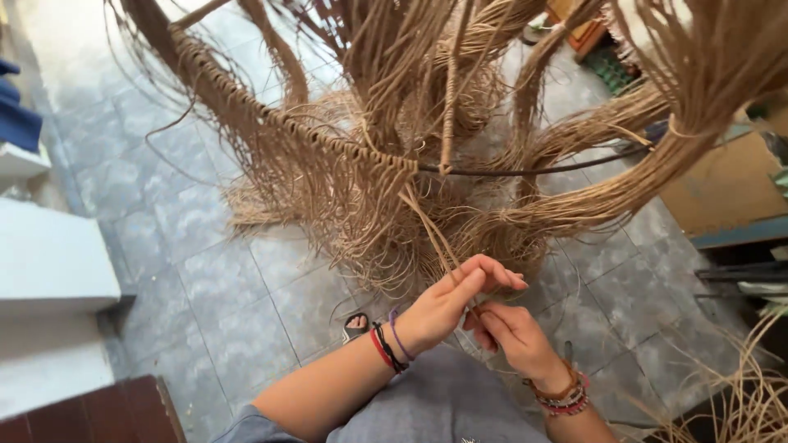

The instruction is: Weaving natural fiber strands onto a circular frame to create a furniture piece

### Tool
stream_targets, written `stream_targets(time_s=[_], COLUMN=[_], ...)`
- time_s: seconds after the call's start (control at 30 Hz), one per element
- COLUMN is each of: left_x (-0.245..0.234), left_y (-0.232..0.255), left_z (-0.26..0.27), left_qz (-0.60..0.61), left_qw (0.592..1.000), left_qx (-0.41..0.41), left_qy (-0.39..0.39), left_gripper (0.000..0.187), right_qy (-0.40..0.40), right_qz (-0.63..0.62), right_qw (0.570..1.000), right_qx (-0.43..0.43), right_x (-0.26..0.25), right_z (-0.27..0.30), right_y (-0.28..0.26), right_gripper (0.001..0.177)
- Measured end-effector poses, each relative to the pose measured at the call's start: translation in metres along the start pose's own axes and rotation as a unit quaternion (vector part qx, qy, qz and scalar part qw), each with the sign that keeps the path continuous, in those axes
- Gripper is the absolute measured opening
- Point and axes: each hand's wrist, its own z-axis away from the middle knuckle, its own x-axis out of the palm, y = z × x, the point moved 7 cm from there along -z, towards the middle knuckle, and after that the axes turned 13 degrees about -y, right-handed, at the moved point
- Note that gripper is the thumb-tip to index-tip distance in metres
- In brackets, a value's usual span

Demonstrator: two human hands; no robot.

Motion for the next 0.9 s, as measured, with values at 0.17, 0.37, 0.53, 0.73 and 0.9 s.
stream_targets(time_s=[0.17,0.37,0.53,0.73,0.9], left_x=[-0.002,0.015,0.058,0.017,-0.049], left_y=[0.007,0.066,0.102,0.072,0.123], left_z=[0.005,0.039,0.04,0.046,0.092], left_qz=[-0.045,-0.761,-0.663,-0.758,-0.763], left_qw=[0.999,0.618,0.735,0.647,0.612], left_qx=[0.02,-0.197,-0.075,-0.068,-0.202], left_qy=[-0.01,-0.018,-0.123,-0.039,0.05], left_gripper=[0.03,0.078,0.05,0.067,0.015], right_qy=[-0.036,-0.066,-0.011,-0.044,-0.018], right_qz=[-0.005,0.147,0.218,0.295,0.311], right_qw=[0.999,0.987,0.974,0.953,0.941], right_qx=[-0.019,0.005,0.065,0.052,0.135], right_x=[0.002,0.008,-0.007,0.006,-0.037], right_z=[-0.002,-0.007,-0.026,-0.037,-0.021], right_y=[0.006,-0.01,-0.038,-0.038,-0.045], right_gripper=[0.038,0.042,0.023,0.017,0.029])
